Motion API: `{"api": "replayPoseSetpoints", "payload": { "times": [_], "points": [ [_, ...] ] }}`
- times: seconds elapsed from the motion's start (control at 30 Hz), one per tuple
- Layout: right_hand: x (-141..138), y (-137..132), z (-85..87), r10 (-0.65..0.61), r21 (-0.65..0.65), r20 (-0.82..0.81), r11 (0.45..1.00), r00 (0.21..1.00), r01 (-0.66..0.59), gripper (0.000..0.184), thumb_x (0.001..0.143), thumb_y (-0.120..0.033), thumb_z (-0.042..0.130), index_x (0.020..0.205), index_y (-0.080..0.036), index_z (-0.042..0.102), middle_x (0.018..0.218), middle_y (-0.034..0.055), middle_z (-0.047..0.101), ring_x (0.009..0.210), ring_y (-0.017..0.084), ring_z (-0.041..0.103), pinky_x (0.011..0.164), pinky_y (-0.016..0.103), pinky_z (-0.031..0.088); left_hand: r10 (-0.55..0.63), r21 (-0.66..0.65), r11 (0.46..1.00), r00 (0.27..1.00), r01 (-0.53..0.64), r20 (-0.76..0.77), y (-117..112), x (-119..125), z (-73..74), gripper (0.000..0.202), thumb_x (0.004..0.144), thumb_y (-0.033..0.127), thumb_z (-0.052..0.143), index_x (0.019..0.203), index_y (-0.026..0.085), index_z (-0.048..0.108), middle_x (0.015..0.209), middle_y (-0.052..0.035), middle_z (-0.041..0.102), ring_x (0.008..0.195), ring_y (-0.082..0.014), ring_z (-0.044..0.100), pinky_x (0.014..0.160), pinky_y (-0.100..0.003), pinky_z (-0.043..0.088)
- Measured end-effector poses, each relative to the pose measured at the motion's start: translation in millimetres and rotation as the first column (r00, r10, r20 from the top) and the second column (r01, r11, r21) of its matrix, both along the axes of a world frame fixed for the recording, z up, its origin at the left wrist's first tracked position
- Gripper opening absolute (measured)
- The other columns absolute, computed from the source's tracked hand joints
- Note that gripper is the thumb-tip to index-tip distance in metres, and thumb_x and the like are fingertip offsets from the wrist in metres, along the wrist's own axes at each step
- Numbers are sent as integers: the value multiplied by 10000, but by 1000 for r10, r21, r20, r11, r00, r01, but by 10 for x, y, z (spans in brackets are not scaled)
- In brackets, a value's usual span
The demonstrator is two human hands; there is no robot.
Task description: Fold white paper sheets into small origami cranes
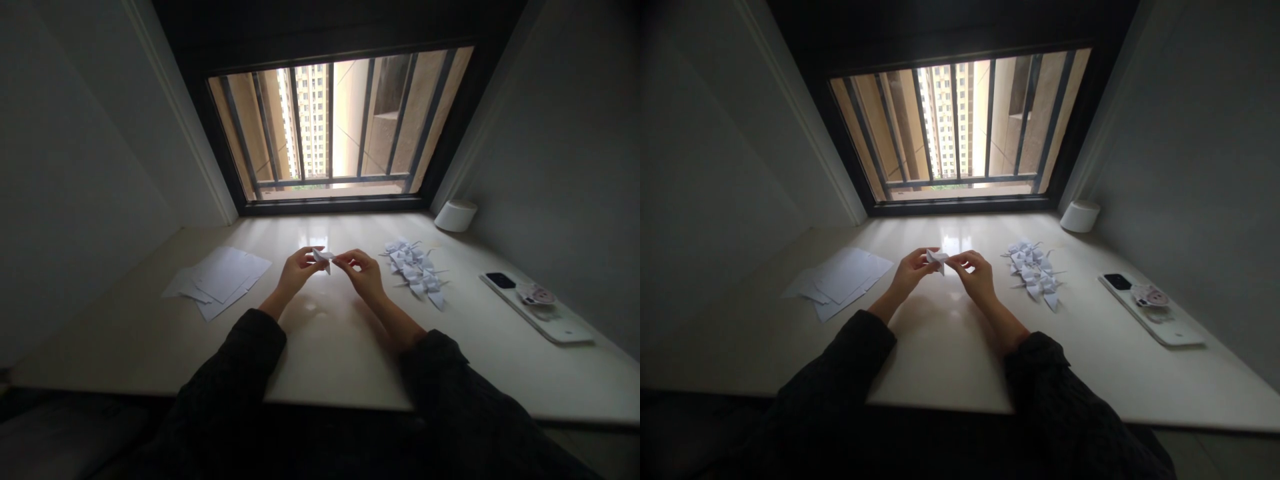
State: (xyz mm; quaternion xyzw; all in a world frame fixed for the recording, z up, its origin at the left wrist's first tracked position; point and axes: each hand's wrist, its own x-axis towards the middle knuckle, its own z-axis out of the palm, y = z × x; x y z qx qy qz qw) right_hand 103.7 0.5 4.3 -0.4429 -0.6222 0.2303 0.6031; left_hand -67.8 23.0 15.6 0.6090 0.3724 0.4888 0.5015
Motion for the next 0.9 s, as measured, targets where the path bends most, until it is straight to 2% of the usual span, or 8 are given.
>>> {"api": "replayPoseSetpoints", "payload": {
  "times": [0.13, 0.23, 0.37, 0.53, 0.73, 0.9],
  "points": [
    [14, -51, 49, -145, 164, 131, 979, 981, 123, 150, 797, -371, 629, 808, -236, 693, 836, 57, 620, 835, 205, 565, 660, 332, 492, -39, -20, 999, 999, 39, 0, 0, 9, 12, 493, 656, 355, 763, 1083, 149, 627, 847, -68, 695, 702, -157, 651, 709, -305, 512],
    [23, -80, 53, -188, 275, 235, 954, 954, 120, 134, 808, -309, 616, 909, -229, 657, 924, 69, 607, 916, 222, 551, 749, 371, 498, -84, -44, 996, 996, 84, -4, -11, 9, 28, 486, 665, 353, 761, 1078, 133, 629, 820, -57, 690, 690, -142, 640, 706, -295, 508],
    [33, -94, 31, -196, 343, 355, 937, 914, 68, 231, 791, -220, 602, 1018, -224, 641, 961, 73, 612, 923, 226, 547, 810, 390, 484, -198, -80, 977, 980, 197, 1, -34, 14, 25, 460, 666, 324, 765, 1059, 122, 636, 798, -52, 682, 694, -136, 630, 705, -293, 505],
    [43, -85, -5, -191, 360, 412, 932, 891, 33, 307, 738, -114, 588, 991, -249, 698, 891, 45, 641, 863, 209, 560, 765, 349, 489, -325, -100, 940, 945, 326, 23, -46, 31, -14, 397, 642, 277, 784, 977, 115, 643, 811, -49, 666, 742, -144, 624, 716, -306, 506],
    [74, -45, -16, -196, 331, 375, 941, 906, 67, 211, 774, -176, 622, 928, -272, 730, 843, 24, 689, 799, 191, 597, 736, 331, 497, -322, -110, 941, 947, 320, 1, -2, -3, -17, 403, 650, 277, 778, 987, 110, 635, 799, -51, 661, 733, -137, 611, 715, -302, 491],
    [113, -36, 36, -138, 308, 323, 951, 936, 34, 133, 804, -278, 651, 908, -269, 733, 827, 23, 717, 765, 182, 624, 719, 326, 506, -275, -97, 958, 960, 269, -47, 60, -78, 20, 442, 646, 287, 776, 1029, 119, 633, 810, -59, 674, 716, -132, 604, 653, -259, 462]
  ]
}}
